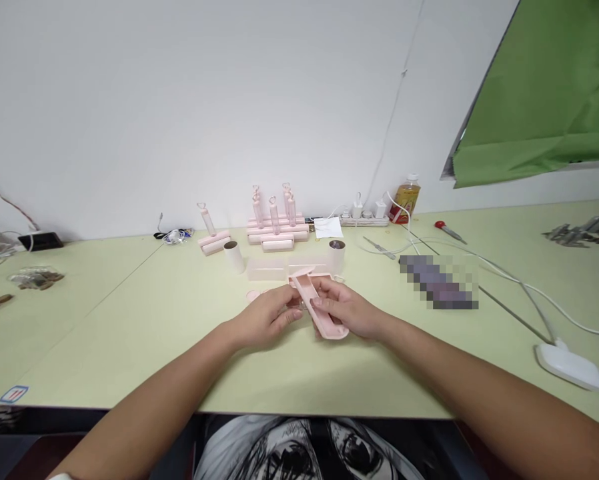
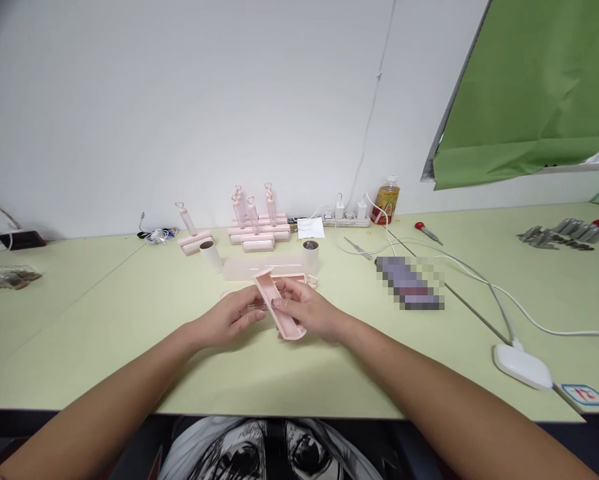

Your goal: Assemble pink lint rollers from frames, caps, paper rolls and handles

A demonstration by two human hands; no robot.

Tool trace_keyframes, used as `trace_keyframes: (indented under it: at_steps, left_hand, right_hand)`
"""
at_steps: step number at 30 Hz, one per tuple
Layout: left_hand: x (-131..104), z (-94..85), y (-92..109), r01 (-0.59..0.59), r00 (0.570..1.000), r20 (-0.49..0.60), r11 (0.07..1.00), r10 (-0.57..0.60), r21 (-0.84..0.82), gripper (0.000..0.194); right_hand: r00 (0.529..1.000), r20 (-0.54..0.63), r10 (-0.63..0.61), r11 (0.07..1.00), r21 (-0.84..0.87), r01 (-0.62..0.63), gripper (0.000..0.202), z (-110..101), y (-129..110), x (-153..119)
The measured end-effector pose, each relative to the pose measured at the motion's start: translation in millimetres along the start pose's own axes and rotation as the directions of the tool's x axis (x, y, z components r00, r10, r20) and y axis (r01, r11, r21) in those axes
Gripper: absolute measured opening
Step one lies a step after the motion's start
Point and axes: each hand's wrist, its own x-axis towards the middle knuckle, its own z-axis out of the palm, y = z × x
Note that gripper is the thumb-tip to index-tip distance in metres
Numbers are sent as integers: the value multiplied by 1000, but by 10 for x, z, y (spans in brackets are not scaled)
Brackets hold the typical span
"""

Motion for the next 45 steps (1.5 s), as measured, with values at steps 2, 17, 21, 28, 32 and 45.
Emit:
trace_keyframes:
  at_steps: [2, 17, 21, 28, 32, 45]
  left_hand:
    - [-11, 39, -19, -13, 1000, 0, 1000, 13, -22, 31]
    - [-32, 154, 75, -20, 997, -66, 993, 27, 114, 31]
    - [-5, 130, 4, 153, 952, -272, 987, -136, 41, 31]
    - [18, -366, -292, -32, 528, -720, 837, -450, -546, 37]
    - [-20, -578, -337, -229, 374, -742, 720, -556, -655, 39]
    - [-27, -559, -307, -288, 396, -770, 728, -501, -622, 40]
  right_hand:
    - [992, 120, 41, 997, 56, -48, 39, 2, 30, -12]
    - [987, 161, 18, 990, 133, -40, 39, -33, 95, 7]
    - [995, -29, -91, 990, 104, 94, 30, 7, 1, -37]
    - [946, -251, -204, 907, -411, 87, 24, 70, -207, 107]
    - [956, -188, -224, 568, -823, -28, 19, 222, -313, 510]
    - [1000, -15, -11, -152, -988, -17, 16, 596, -141, 1333]
